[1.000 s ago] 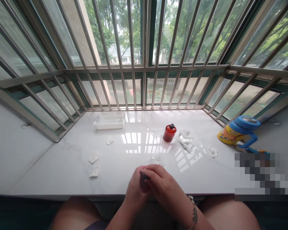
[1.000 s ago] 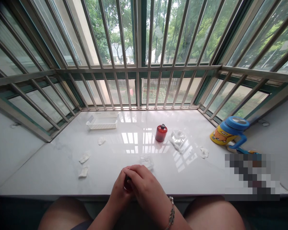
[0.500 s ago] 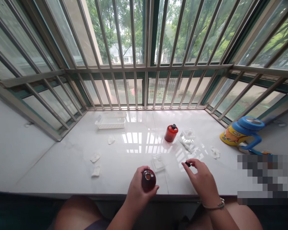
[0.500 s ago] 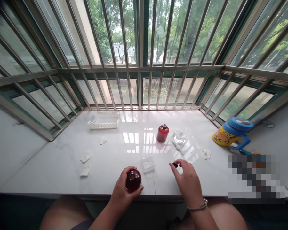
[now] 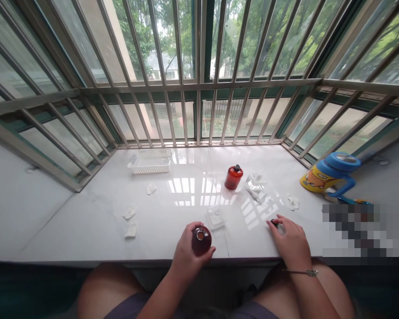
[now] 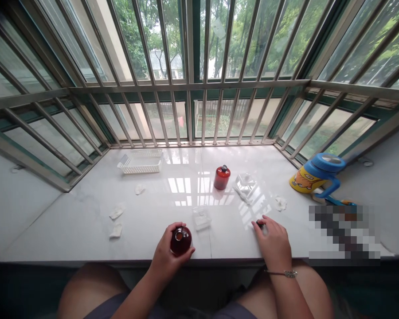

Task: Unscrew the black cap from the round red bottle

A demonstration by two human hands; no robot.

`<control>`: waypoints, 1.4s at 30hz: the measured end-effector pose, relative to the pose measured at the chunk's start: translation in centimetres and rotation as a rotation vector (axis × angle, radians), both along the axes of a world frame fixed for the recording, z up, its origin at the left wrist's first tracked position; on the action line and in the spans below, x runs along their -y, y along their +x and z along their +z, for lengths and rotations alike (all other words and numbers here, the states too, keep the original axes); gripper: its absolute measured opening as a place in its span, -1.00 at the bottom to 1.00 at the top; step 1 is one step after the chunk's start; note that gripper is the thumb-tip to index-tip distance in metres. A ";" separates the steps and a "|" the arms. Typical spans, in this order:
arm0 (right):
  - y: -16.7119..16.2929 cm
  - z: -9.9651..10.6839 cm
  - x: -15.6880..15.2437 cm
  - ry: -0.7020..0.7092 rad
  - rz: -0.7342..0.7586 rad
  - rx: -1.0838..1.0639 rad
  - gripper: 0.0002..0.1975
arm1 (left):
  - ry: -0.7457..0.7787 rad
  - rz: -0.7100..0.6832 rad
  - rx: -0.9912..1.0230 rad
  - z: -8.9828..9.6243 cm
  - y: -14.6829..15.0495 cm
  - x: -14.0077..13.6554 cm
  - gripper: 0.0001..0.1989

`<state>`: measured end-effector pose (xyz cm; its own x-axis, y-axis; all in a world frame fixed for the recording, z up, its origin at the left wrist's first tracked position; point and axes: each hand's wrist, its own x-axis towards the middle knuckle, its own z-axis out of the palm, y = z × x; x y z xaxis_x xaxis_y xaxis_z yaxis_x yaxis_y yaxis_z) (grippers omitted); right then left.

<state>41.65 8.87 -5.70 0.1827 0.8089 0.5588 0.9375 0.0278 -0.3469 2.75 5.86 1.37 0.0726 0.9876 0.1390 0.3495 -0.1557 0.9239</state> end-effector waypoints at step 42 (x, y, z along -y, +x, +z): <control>-19.1 1.1 1.7 -0.095 0.880 -0.375 -0.42 | 0.170 0.033 0.037 -2.5 0.3 0.0 -0.34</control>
<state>22.57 7.17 -4.59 -0.3580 0.7806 0.5123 0.4221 0.6247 -0.6569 3.08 5.86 -1.18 0.0318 0.9513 0.3065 0.3232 -0.3000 0.8975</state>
